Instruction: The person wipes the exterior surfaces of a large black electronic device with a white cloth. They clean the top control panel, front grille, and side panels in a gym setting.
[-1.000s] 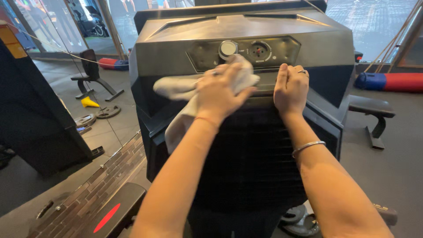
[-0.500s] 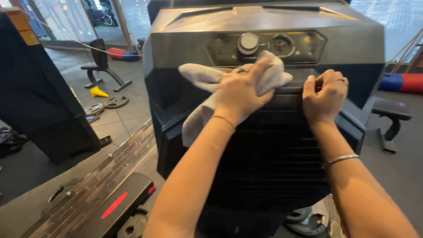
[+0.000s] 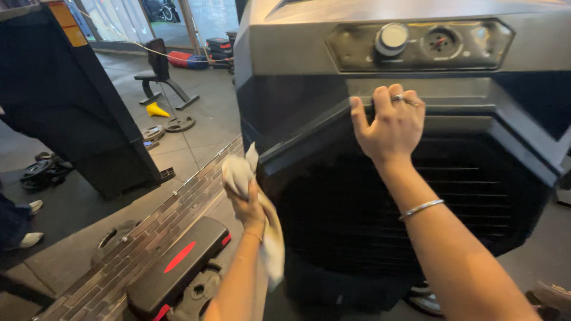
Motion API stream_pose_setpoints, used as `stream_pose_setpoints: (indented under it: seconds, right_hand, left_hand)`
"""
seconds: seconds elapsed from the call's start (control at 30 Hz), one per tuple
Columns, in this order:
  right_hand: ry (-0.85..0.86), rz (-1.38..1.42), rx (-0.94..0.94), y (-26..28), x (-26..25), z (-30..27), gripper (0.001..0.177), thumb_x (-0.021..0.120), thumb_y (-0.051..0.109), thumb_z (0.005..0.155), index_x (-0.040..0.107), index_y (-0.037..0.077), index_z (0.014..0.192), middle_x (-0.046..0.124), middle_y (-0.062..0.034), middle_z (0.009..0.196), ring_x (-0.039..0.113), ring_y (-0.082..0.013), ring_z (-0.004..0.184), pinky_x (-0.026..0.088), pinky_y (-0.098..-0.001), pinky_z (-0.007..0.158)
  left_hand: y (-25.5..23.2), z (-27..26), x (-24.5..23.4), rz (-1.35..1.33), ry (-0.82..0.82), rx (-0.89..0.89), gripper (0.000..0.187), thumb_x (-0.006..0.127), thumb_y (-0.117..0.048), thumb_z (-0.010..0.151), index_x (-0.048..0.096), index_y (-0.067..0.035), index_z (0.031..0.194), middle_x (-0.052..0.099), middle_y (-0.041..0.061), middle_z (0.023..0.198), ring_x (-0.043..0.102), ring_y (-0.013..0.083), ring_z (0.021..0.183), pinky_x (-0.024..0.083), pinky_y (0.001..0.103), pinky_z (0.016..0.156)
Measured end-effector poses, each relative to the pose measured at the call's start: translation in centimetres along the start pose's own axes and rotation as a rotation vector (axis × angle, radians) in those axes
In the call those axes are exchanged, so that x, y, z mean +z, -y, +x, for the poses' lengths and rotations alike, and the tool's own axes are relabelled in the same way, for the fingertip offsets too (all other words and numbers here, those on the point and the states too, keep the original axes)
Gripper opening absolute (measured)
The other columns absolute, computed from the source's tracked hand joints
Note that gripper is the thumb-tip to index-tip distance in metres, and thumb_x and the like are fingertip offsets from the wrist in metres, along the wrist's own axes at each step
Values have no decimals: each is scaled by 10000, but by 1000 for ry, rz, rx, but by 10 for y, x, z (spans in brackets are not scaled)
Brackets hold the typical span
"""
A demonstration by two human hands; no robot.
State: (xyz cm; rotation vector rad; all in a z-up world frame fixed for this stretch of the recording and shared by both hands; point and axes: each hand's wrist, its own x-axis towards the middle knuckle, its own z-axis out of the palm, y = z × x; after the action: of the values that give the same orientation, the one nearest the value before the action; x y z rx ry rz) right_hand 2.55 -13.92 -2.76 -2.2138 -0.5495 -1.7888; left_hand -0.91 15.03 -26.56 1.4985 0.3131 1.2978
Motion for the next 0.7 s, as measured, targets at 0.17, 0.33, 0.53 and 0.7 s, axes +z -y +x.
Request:
stream_pose_setpoints:
  seconds: [0.17,0.33,0.53,0.7]
  right_hand:
    - [-39,-11,-17,-6,0,-6,396,694,426,1071,598,87,891,603,-61,926,583,-284,967,423,-403,950]
    - [-5,18,27,-6,3,-8,363,700,397,1053,622,79,894,611,-71,966,572,-290,929,428,-414,933]
    - [-42,38,6,-5,-1,-9,365,632,417,1085,657,79,949,631,-74,987,583,-309,998,429,-425,962]
    - [-55,93,0,-2,-3,-7,450,488,454,1147,659,71,981,627,-98,1000,590,-325,1004,428,-442,975]
  left_hand:
    - [120,-34,-32,-280,-59,-563,842,627,-514,922,400,3,1546,505,204,1507,514,312,1343,384,384,1129]
    - [147,-87,-40,-549,-105,-954,800,587,-511,882,406,-121,1557,575,115,1391,565,268,1229,448,378,1035]
    - [90,-64,-24,-600,-420,-615,829,703,-319,880,273,-140,1566,545,134,1408,573,263,1234,464,378,1040]
    - [-40,2,5,-275,52,84,645,655,-215,991,371,4,1528,543,210,1462,546,339,1333,416,422,1137]
